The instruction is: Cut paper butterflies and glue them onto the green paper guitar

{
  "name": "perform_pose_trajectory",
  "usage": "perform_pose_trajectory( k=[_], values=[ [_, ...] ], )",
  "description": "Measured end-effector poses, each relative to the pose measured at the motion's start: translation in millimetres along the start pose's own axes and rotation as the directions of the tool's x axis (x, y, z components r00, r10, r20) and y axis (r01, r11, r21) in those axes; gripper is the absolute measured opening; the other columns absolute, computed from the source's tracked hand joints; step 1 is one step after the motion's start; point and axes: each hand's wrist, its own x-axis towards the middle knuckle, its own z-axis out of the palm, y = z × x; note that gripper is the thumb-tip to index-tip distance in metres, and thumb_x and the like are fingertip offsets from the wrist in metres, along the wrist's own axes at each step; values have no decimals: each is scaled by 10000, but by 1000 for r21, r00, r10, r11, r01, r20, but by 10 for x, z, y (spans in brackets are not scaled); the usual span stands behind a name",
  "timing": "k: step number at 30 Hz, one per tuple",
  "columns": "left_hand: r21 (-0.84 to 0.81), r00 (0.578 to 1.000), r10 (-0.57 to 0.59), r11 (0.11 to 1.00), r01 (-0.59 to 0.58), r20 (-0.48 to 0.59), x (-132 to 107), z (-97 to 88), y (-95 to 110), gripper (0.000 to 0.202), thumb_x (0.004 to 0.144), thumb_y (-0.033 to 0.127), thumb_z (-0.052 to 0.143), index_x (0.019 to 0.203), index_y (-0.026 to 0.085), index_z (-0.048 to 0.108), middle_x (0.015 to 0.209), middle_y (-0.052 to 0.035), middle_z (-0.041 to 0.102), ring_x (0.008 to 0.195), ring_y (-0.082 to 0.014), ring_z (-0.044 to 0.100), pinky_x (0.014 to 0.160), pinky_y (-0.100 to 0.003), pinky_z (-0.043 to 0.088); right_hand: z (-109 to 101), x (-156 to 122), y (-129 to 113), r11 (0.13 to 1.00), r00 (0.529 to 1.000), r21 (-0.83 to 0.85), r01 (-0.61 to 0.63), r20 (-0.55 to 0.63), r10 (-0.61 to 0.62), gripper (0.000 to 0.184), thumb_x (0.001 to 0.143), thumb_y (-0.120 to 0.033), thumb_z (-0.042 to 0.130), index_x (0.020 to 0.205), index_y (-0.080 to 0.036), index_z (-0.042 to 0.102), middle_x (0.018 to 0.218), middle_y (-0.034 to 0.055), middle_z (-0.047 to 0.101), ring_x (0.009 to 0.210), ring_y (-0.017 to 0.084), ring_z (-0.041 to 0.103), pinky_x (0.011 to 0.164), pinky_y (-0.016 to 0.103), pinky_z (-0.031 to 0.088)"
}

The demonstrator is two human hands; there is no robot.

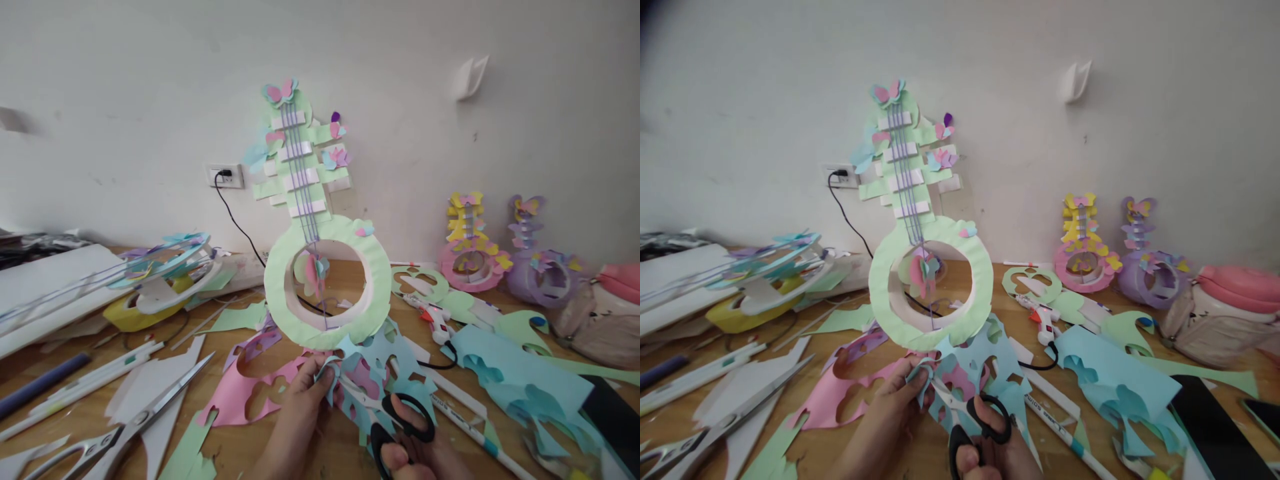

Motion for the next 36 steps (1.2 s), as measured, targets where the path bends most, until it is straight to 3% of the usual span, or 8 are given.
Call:
perform_pose_trajectory(
  k=[6,14,21,24,27,30,36],
  values=[
    [-95,999,18,995,-15,31,43,-13,-8,386,613,527,771,717,190,613,561,34,575,509,-116,476,483,-228,311,-55,-11,2,999,997,-2,-42,-67,42,503,726,-610,682,638,-149,502,333,-96,449,187,2,204,178,148,48],
    [-56,999,37,998,-37,0,-9,24,30,372,661,525,726,676,204,537,523,56,524,483,-99,426,459,-216,286,10,-5,15,999,999,41,-24,-22,25,430,768,-516,696,674,-143,505,359,-94,478,198,-3,208,187,128,90],
    [-78,1000,5,997,-6,-6,31,9,10,364,646,510,725,742,203,555,557,56,532,501,-113,470,471,-217,331,12,3,25,1000,992,0,-6,-128,6,458,728,-536,718,625,-161,477,320,-106,425,209,0,171,200,130,72],
    [-43,1000,13,999,-14,-13,20,15,22,346,674,500,708,732,198,548,560,50,534,490,-101,450,429,-199,271,-7,-2,37,1000,986,-1,7,-164,-7,478,740,-555,700,597,-165,463,305,-109,399,210,-2,157,205,125,80],
    [-7,999,18,1000,-18,-33,3,14,26,296,736,469,668,751,203,540,560,47,544,477,-92,430,403,-197,201,-46,-21,34,999,993,35,-4,-121,9,492,719,-581,712,629,-154,484,325,-101,433,211,-2,174,203,120,104],
    [-10,999,32,999,-33,-43,1,14,23,248,766,424,655,760,209,532,538,53,547,474,-94,437,426,-199,241,-87,-39,41,997,998,70,-13,-64,18,476,743,-569,700,666,-140,507,354,-90,472,211,-1,196,206,116,134],
    [-125,997,76,989,-77,-13,25,19,-4,254,731,408,695,742,212,534,523,64,530,490,-113,487,458,-215,321,-91,-56,84,997,996,71,13,-92,-6,467,741,-553,707,663,-139,508,341,-99,449,222,-4,183,219,118,120]
  ],
)
